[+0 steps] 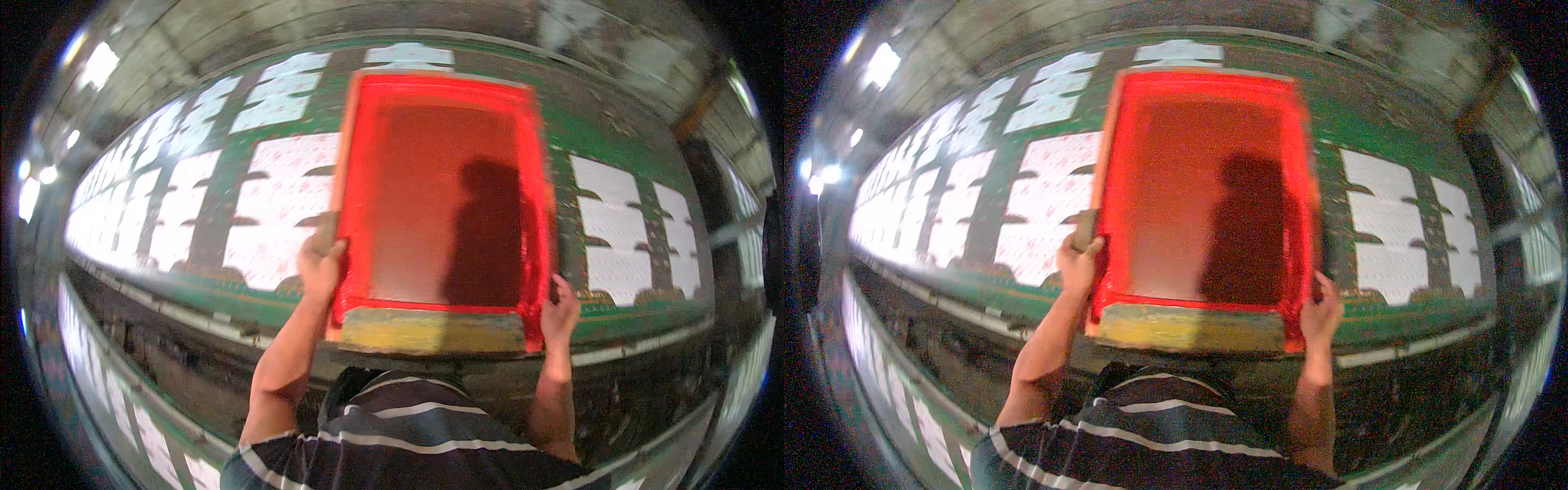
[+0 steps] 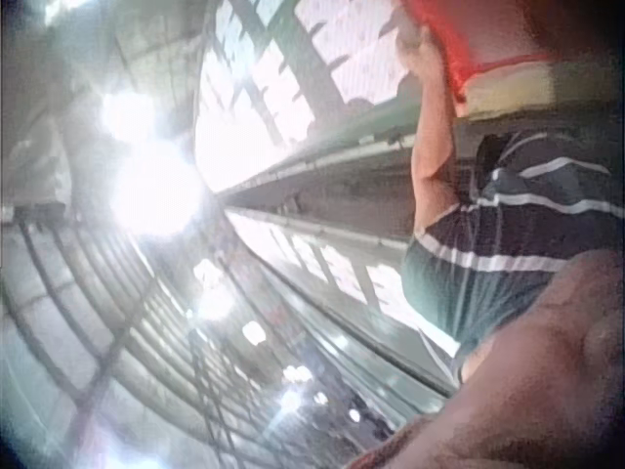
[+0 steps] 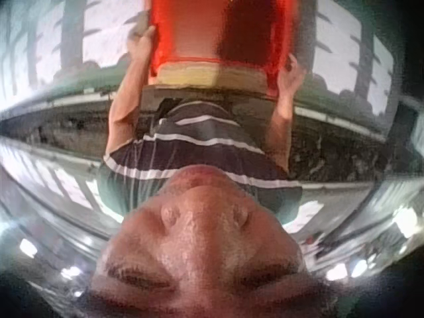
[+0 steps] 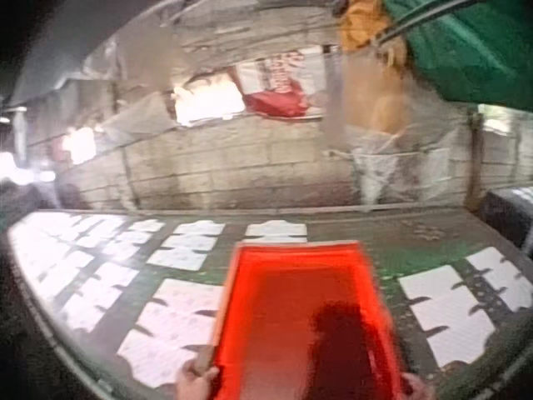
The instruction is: The person uses a red screen-printing frame and a squeegee to apply red ink onto white paper sheets arranged on a green conveyor belt. The person repeatedly positions the frame, pulls the squeegee across the screen, and moves to the next sheet.
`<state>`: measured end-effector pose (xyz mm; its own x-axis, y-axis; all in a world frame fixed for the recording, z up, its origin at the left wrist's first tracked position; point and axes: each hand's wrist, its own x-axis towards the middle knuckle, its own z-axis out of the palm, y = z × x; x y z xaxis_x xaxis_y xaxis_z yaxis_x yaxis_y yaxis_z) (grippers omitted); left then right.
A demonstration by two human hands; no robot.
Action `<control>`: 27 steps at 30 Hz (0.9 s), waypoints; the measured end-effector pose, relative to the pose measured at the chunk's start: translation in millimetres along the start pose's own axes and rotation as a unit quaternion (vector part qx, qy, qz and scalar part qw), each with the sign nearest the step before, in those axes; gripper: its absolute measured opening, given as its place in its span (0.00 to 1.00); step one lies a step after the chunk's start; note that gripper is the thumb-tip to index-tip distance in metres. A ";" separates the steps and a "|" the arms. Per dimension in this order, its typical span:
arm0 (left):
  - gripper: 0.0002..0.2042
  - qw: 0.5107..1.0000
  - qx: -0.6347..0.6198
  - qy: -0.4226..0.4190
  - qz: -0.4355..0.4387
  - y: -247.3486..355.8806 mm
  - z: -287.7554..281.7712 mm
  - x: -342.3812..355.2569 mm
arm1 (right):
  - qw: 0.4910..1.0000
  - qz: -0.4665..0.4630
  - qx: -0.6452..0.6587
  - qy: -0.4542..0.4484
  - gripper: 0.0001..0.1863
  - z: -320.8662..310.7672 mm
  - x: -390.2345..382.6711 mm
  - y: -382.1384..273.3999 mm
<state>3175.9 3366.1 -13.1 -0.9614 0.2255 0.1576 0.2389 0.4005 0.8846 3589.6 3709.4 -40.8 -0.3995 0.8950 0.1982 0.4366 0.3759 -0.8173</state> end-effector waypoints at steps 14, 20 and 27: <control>0.20 0.996 0.065 -0.012 -0.053 27.6 31.7 -21.5 | 0.933 -0.260 -0.227 -0.105 0.33 -48.5 -22.9 -48.3; 0.26 0.991 0.097 -0.033 -0.085 17.4 36.9 -18.1 | 0.821 -0.382 -0.158 -0.392 0.33 -14.3 -72.1 -119.5; 0.28 0.985 0.151 -0.037 -0.069 30.0 31.5 -20.6 | 0.857 -0.384 -0.197 -0.282 0.24 11.8 -61.6 -150.0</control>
<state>3207.2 3401.4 -3.6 -0.9776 0.2103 0.0023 0.1469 0.6749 0.7232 3539.2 3595.0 63.2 -0.9685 0.1302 0.2124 0.0635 0.9535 -0.2946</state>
